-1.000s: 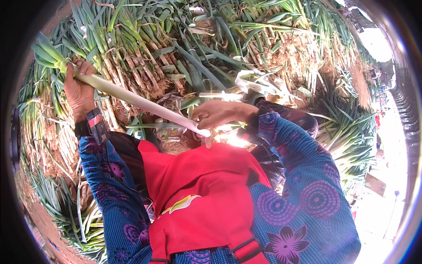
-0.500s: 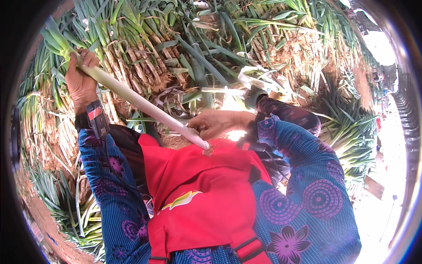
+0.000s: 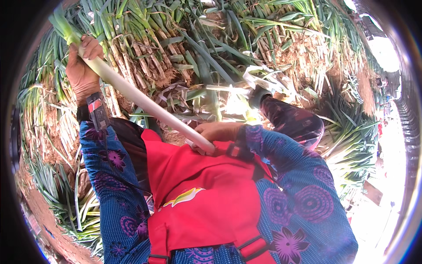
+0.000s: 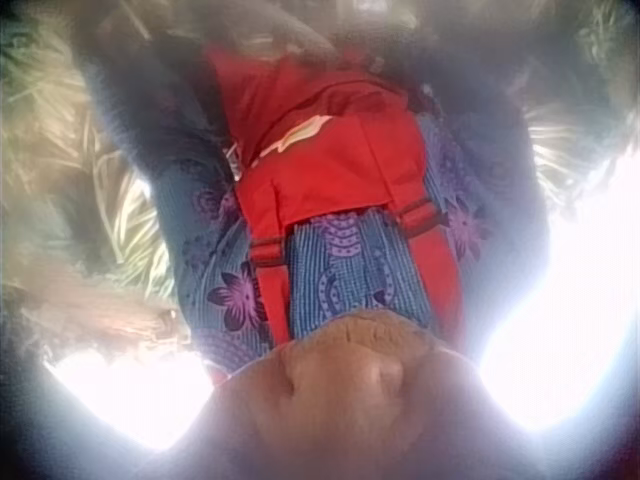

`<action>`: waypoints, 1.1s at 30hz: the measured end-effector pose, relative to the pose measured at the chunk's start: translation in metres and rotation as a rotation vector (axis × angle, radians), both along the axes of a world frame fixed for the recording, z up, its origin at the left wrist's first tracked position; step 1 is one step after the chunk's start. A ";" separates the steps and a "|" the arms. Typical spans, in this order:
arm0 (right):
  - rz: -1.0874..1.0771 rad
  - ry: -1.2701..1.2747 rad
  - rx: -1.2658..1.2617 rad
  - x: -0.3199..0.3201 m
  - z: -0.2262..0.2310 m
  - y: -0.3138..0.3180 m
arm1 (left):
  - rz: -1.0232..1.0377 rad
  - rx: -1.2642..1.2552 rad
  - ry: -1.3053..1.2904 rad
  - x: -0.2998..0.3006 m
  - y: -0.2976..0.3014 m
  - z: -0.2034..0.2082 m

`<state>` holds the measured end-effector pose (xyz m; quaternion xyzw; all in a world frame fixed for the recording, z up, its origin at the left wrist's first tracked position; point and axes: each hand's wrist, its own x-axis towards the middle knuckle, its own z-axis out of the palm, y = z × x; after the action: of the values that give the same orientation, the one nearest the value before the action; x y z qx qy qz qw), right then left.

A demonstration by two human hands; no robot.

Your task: The person peels the outer layers from leeks by hand, one at a time, while sitting amidst a large pile of the vegetables. Each leek is picked up, stripped of its dirty skin, and then placed back onto the ground.

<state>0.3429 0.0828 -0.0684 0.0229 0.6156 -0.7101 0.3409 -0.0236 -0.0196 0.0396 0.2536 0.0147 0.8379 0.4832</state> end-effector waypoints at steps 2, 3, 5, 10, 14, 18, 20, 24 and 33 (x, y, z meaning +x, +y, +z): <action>0.086 0.425 0.176 0.000 -0.009 0.005 | 0.183 -0.108 0.033 -0.003 -0.006 -0.003; -0.098 0.416 0.335 0.007 -0.018 0.006 | 0.292 -0.203 0.050 0.001 -0.001 -0.007; -0.276 0.339 0.471 0.028 -0.038 0.036 | 0.395 -0.283 0.059 0.006 0.004 -0.004; -0.354 0.547 0.693 -0.022 0.027 0.057 | 0.530 -0.409 -0.051 0.018 -0.001 -0.003; -0.637 0.013 0.114 -0.029 0.059 0.040 | 0.600 -0.448 -0.092 0.032 0.010 0.002; -0.707 0.049 0.251 -0.026 0.068 0.012 | 0.608 -0.560 -0.051 0.061 0.019 0.016; -0.715 0.070 0.233 -0.030 0.072 -0.001 | 0.606 -0.545 -0.019 0.063 0.024 0.002; -0.780 0.016 0.105 -0.038 0.084 -0.009 | 0.467 -0.763 -0.012 0.128 0.039 -0.006; -0.746 -0.140 -0.169 -0.017 0.108 -0.033 | 0.600 -0.822 0.077 0.166 0.043 -0.030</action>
<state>0.3255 0.0501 0.0399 0.2653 0.4799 -0.8301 0.1013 0.1423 0.0239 0.0091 0.0578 0.4330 0.8548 0.2803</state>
